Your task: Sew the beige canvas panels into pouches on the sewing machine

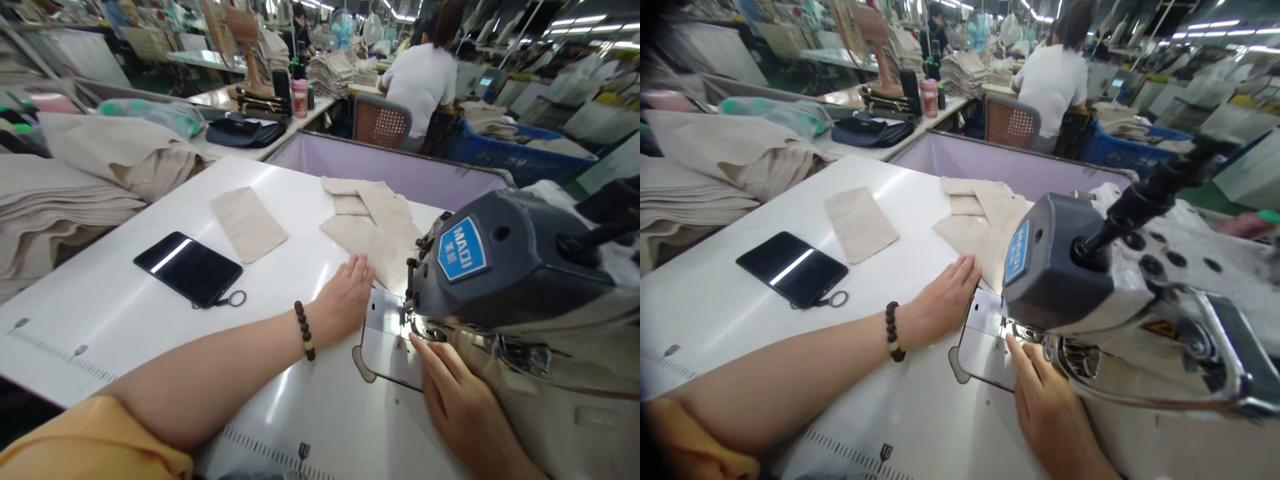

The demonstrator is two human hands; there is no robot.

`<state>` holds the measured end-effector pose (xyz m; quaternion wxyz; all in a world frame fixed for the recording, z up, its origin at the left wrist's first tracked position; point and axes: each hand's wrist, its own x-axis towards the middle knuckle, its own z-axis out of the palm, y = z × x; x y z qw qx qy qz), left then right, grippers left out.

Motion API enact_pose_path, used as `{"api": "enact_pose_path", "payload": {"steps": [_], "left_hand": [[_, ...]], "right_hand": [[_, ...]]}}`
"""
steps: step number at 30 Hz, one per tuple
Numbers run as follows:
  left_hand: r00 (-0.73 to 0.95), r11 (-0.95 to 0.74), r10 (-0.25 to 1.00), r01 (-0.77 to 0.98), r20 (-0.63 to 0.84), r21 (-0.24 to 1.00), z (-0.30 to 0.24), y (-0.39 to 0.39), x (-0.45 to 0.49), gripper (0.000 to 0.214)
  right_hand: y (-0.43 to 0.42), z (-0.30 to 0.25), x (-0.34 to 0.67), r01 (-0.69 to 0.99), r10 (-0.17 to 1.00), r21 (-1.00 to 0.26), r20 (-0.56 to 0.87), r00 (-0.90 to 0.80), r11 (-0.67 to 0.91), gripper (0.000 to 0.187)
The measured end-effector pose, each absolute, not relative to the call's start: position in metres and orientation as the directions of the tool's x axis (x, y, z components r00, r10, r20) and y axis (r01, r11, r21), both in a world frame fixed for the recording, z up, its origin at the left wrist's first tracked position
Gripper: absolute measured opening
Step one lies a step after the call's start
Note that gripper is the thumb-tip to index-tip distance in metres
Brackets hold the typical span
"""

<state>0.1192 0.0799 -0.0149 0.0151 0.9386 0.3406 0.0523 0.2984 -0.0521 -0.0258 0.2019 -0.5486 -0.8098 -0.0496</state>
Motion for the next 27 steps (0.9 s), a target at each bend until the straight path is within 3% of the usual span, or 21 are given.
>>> {"api": "enact_pose_path", "payload": {"steps": [4,9,13,17,20,27], "left_hand": [[0.786,-0.793,0.609,0.606,0.108,0.066,-0.021,0.081,0.118,0.045],[0.811,-0.818,0.574,0.574,0.113,0.036,-0.009,0.075,0.116,0.041],[0.843,-0.854,0.518,0.520,0.146,0.029,-0.002,0.071,0.116,0.037],[0.861,-0.879,0.472,0.477,0.189,0.018,-0.001,0.071,0.117,0.031],[0.885,-0.904,0.418,0.428,0.207,-0.005,-0.001,0.071,0.119,0.025],[0.896,-0.909,0.404,0.417,0.184,-0.032,0.012,0.067,0.118,0.025]], "right_hand": [[-0.054,-0.021,0.299,0.893,0.835,-0.101,0.413,-0.364,0.439,0.037],[-0.076,0.008,0.310,0.857,0.750,0.068,0.453,-0.482,0.510,0.020],[-0.103,0.028,0.335,0.966,0.888,0.105,0.379,-0.259,0.237,0.023],[-0.124,0.028,0.350,0.981,0.939,0.195,0.340,-0.051,-0.017,0.033],[-0.130,0.022,0.350,0.986,0.961,0.141,0.272,0.049,-0.090,0.029],[-0.135,0.027,0.345,0.996,0.955,0.003,0.285,0.083,-0.087,0.027]]}}
